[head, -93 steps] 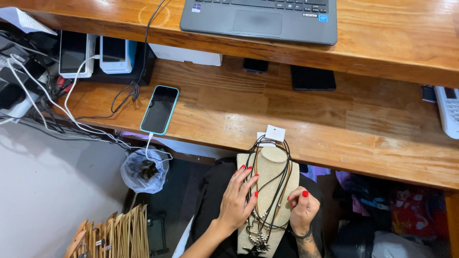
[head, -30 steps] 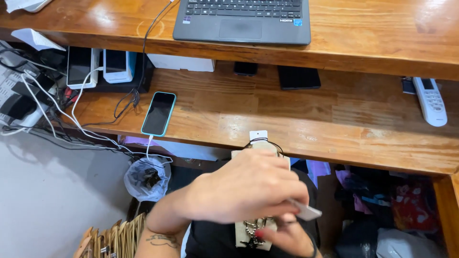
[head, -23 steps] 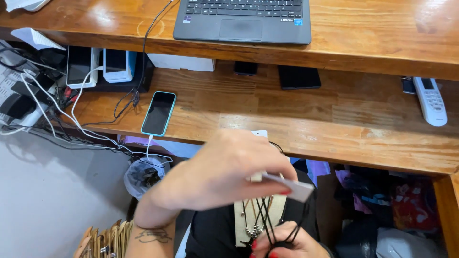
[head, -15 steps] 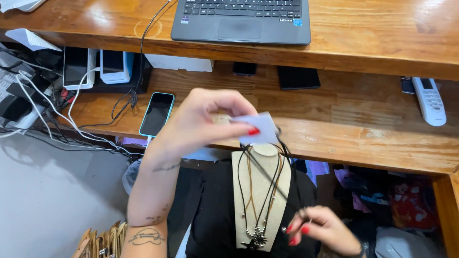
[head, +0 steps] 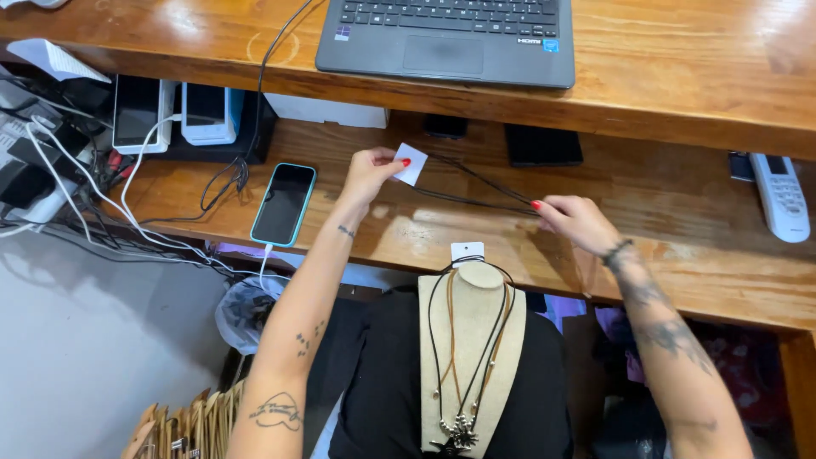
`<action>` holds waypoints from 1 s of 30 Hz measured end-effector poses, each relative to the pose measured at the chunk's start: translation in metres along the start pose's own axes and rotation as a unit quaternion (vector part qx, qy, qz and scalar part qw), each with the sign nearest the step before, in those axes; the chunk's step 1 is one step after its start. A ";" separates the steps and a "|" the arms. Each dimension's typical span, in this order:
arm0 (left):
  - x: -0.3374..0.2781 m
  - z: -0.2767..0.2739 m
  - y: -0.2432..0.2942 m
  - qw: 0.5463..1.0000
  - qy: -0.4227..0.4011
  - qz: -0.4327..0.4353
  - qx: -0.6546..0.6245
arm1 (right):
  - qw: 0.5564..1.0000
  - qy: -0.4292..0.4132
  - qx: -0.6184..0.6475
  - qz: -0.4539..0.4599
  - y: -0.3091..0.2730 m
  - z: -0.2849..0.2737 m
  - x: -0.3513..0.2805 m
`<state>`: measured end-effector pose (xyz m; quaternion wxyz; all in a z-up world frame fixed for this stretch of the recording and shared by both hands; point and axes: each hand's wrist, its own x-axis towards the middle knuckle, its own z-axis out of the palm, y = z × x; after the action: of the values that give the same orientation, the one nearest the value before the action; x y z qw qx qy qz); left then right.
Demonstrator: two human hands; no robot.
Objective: The person is organizing, tagging, and preparing necklaces for display on a jewelry bust at a desk.
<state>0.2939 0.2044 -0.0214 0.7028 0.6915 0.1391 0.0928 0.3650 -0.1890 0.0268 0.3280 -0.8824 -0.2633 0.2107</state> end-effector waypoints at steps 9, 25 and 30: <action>0.023 -0.018 -0.033 0.927 0.143 -0.086 0.336 | 0.946 0.067 -0.316 0.017 0.031 0.049 0.069; -0.056 0.052 -0.001 0.886 0.041 0.117 0.446 | 0.904 0.304 -0.201 -0.223 0.010 0.061 0.026; -0.087 0.087 -0.025 0.857 -0.161 0.183 0.455 | 0.945 0.256 0.065 -0.192 -0.033 0.079 -0.047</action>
<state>0.2383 0.0929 -0.0396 0.2931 0.9523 -0.0787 0.0333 0.2751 -0.1586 0.0042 0.4756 -0.8159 -0.3207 -0.0726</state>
